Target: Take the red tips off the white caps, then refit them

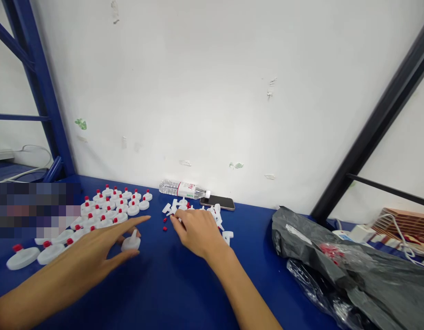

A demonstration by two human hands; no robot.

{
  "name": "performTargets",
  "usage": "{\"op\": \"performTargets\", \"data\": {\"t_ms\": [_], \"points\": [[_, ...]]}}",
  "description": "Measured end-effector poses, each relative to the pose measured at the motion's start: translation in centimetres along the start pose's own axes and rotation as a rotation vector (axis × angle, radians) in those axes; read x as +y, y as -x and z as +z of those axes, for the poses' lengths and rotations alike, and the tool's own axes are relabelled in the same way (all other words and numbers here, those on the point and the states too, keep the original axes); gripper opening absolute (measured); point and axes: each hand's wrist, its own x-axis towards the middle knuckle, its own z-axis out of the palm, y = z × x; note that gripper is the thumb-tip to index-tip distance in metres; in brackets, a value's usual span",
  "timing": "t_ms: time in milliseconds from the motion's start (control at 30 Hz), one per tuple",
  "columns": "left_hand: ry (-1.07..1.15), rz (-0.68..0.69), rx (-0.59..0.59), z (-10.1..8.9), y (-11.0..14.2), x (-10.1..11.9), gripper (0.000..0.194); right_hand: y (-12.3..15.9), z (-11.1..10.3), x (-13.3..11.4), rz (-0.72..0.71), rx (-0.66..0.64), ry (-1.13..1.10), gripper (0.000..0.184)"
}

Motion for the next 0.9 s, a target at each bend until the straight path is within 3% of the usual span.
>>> {"op": "performTargets", "data": {"t_ms": [67, 233, 400, 567, 733, 900], "points": [[-0.013, 0.015, -0.041, 0.6, 0.0, -0.1, 0.060, 0.0, -0.4, 0.8, 0.024, -0.067, 0.118, 0.034], [-0.030, 0.038, -0.180, 0.8, -0.1, 0.7, 0.042, 0.1, -1.2, 1.5, 0.041, -0.165, 0.155, 0.020], [-0.056, -0.006, -0.279, 0.4, 0.0, 2.0, 0.049, 0.4, -1.0, 1.6, 0.086, -0.271, 0.281, 0.032], [-0.045, -0.063, -0.304, 0.7, 0.1, 2.1, 0.053, 0.7, 0.4, 1.0, 0.065, -0.306, 0.346, 0.031], [-0.024, -0.015, -0.281, 1.2, 0.2, 0.6, 0.057, 0.7, 0.8, 0.1, 0.031, -0.309, 0.364, 0.032], [-0.085, -0.008, -0.252, 1.1, 0.1, 0.2, 0.052, 0.6, 1.0, 0.1, 0.056, -0.285, 0.379, 0.047]]}}
